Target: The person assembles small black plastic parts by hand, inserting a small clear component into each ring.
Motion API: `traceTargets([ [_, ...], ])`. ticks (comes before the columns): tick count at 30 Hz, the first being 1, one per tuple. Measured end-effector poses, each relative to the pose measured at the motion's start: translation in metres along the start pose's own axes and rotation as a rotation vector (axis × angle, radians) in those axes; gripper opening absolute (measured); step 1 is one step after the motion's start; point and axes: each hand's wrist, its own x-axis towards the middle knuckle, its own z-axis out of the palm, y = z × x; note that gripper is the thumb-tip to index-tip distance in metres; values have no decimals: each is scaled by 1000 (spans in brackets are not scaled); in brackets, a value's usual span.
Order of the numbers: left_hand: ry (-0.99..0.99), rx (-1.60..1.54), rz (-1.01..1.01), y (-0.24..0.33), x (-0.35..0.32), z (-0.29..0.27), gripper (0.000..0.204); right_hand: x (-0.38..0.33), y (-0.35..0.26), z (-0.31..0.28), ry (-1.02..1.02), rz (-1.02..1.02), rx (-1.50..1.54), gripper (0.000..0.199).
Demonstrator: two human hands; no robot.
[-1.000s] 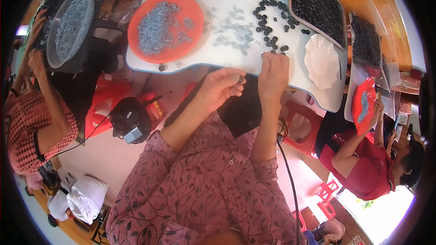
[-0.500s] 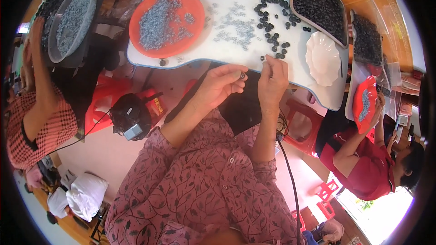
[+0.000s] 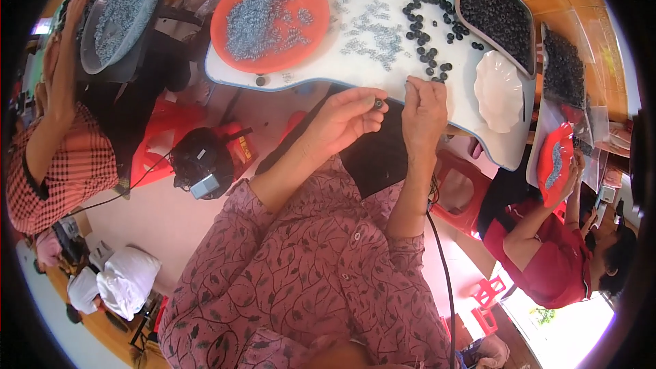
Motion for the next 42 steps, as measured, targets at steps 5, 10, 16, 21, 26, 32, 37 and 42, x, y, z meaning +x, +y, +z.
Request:
traceTargets([
  [5, 9, 13, 3, 0, -1, 2, 24, -3, 2, 3, 28, -66, -33, 9],
  [10, 19, 173, 59, -2, -3, 5, 23, -8, 1, 2, 32, -92, -61, 12],
  [16, 43, 275, 110, -5, -4, 7, 23, -25, -2, 1, 11, 292, 492, 16],
  [21, 81, 244, 97, -4, -5, 11, 22, -32, -7, -6, -2, 455, 871, 23],
  [26, 29, 175, 119, -7, -3, 6, 23, -41, -3, -8, -64, 482, 1103, 18],
  [32, 54, 109, 56, -4, -4, 11, 25, -47, -10, -8, -56, 505, 1187, 15],
  [37, 51, 99, 58, -5, -4, 12, 24, -49, -10, -7, -75, 462, 1144, 16],
  [42, 47, 158, 77, -8, -6, 12, 23, -51, -10, -2, -66, 411, 1144, 16],
])
